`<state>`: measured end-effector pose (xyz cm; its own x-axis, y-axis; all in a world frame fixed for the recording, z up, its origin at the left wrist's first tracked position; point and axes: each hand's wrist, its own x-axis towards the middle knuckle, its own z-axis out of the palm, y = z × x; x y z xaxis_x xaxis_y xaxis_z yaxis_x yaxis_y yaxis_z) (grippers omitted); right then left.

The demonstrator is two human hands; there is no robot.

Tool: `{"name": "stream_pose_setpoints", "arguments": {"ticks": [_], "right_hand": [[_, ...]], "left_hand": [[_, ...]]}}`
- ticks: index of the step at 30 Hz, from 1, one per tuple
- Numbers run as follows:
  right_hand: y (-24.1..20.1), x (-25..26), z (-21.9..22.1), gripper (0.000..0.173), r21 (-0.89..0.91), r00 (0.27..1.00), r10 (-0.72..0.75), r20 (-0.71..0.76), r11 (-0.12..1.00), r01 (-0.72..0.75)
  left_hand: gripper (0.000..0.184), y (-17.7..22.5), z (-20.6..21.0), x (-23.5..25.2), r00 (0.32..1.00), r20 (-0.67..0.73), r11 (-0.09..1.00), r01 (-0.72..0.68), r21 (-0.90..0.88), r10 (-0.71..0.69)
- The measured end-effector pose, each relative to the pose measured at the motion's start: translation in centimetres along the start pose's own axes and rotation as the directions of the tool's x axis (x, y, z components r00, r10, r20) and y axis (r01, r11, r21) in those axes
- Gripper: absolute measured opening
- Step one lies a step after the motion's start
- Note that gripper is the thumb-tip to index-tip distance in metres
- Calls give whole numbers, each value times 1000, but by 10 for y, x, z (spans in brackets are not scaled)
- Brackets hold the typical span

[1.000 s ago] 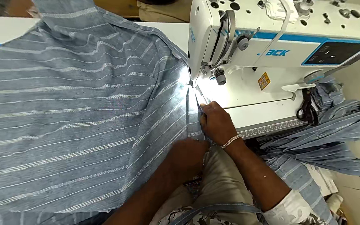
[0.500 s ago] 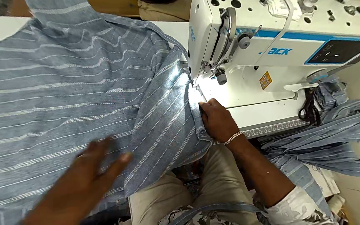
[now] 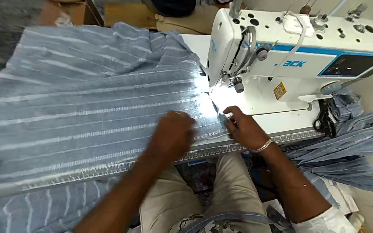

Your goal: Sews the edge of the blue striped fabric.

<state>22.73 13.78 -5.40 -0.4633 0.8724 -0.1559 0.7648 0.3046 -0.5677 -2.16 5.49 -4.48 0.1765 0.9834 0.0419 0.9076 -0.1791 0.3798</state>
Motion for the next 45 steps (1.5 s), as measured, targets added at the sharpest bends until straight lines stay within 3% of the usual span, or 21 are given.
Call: {"name": "stream_pose_setpoints", "arguments": {"ticks": [2,5,8,11,14,16,18,20,22,25,27,30,33,35,37,41,45], "right_hand": [[14,-8,-12,27,12,990,-131,58,991,131],[34,-15,-23,24,42,963,-245,110,969,242],[46,-14,-14,16,23,960,-279,-38,960,280],[49,-7,-4,21,-4,966,-231,-116,973,232],[39,-1,-4,23,-9,993,-91,-79,996,90],[36,3,-5,20,-18,996,-70,-55,997,69],[41,4,-5,15,-16,984,-167,-63,986,166],[50,3,-5,27,-43,957,-288,-42,957,286],[55,2,-5,32,-93,938,-347,3,934,346],[58,3,-3,28,-86,926,-374,-51,925,369],[59,8,-1,26,-49,926,-359,-115,933,356],[49,18,-3,31,-104,955,-279,-96,957,270],[19,25,-4,33,-187,996,-20,-83,982,4],[0,25,-2,32,-166,984,133,-119,974,-152],[-11,21,0,39,-128,969,205,-138,966,-223],[-10,19,16,22,-50,938,186,-294,977,-209],[-10,13,34,26,-50,941,58,-333,996,-79]], "left_hand": [[41,36,31,1,995,82,999,-48,-6,49],[43,42,42,9,995,97,1000,18,10,-19],[31,37,38,15,994,111,999,11,49,-16],[36,42,36,18,988,103,989,101,108,-112],[24,59,43,21,978,57,974,193,119,-201],[28,63,55,23,992,8,988,122,93,-124],[25,51,68,25,999,-48,996,-21,89,26],[33,33,72,29,986,-84,987,-138,78,145],[35,19,68,34,980,-72,980,-180,85,187],[43,9,60,43,988,-59,987,-137,82,142],[45,8,60,47,993,-66,993,-91,71,96],[43,14,64,51,993,-117,997,15,80,-5],[42,17,65,55,978,-173,987,134,89,-117],[58,14,65,57,981,-117,981,167,100,-155],[61,12,66,56,988,-68,981,150,126,-142],[60,12,65,53,989,-13,976,146,161,-146],[62,13,66,54,989,-8,972,146,182,-147]]}}
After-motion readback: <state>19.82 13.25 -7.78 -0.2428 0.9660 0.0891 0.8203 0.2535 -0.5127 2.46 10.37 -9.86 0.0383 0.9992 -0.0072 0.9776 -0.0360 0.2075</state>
